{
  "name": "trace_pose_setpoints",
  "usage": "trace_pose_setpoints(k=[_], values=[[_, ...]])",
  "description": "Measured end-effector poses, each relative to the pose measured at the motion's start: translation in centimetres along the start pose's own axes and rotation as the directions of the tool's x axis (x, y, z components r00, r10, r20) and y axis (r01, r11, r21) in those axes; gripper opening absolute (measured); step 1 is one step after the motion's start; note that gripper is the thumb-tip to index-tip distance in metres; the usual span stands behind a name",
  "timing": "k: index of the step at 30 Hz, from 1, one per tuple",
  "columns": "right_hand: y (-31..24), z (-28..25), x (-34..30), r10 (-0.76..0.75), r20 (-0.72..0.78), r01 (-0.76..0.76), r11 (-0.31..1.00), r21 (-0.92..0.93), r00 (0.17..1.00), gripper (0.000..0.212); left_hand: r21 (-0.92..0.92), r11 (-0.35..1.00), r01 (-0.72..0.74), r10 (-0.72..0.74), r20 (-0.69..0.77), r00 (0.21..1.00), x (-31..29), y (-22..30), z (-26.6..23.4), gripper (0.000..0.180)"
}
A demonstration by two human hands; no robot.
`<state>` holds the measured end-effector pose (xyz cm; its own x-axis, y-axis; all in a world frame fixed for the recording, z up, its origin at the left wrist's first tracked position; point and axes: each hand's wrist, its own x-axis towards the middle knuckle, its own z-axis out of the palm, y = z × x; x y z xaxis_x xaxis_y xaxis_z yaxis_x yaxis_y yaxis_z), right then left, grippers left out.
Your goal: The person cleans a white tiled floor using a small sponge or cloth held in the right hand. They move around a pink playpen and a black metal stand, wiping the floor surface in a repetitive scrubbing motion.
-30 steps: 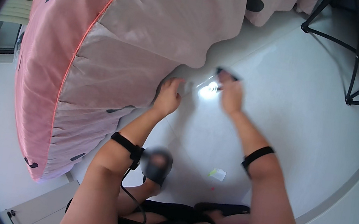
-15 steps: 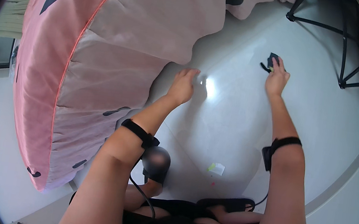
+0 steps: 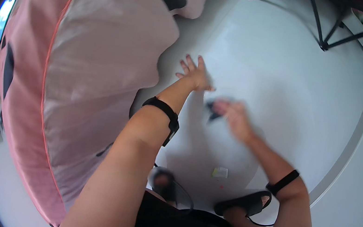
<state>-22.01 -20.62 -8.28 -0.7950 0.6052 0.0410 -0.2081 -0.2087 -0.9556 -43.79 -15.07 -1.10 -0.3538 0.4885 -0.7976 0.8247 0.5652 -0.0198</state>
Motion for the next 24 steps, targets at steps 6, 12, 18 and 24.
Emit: trace_pose_setpoints(k=[6,12,18,24], values=[[-3.3,-17.7,6.4,-0.454,-0.437,-0.235,0.436,-0.869,0.776,0.033,0.314,0.944,0.098,-0.139,0.111,0.984,2.7,3.7,1.9,0.145],[-1.7,1.3,-1.5,0.638,-0.099,-0.645,0.759,-0.084,0.764,0.022,0.624,0.745,0.236,-0.366,0.086,0.927,5.1,1.9,3.6,0.128],[-8.3,-0.8,-15.9,0.362,-0.030,-0.216,0.486,-0.847,0.932,0.040,0.334,0.937,0.102,-0.125,0.050,0.991,3.4,2.5,2.5,0.124],[-28.5,-6.8,-21.9,0.272,-0.365,-0.359,-0.073,-0.930,0.890,0.039,0.638,0.763,0.104,-0.198,0.079,0.977,5.0,2.0,3.0,0.122]])
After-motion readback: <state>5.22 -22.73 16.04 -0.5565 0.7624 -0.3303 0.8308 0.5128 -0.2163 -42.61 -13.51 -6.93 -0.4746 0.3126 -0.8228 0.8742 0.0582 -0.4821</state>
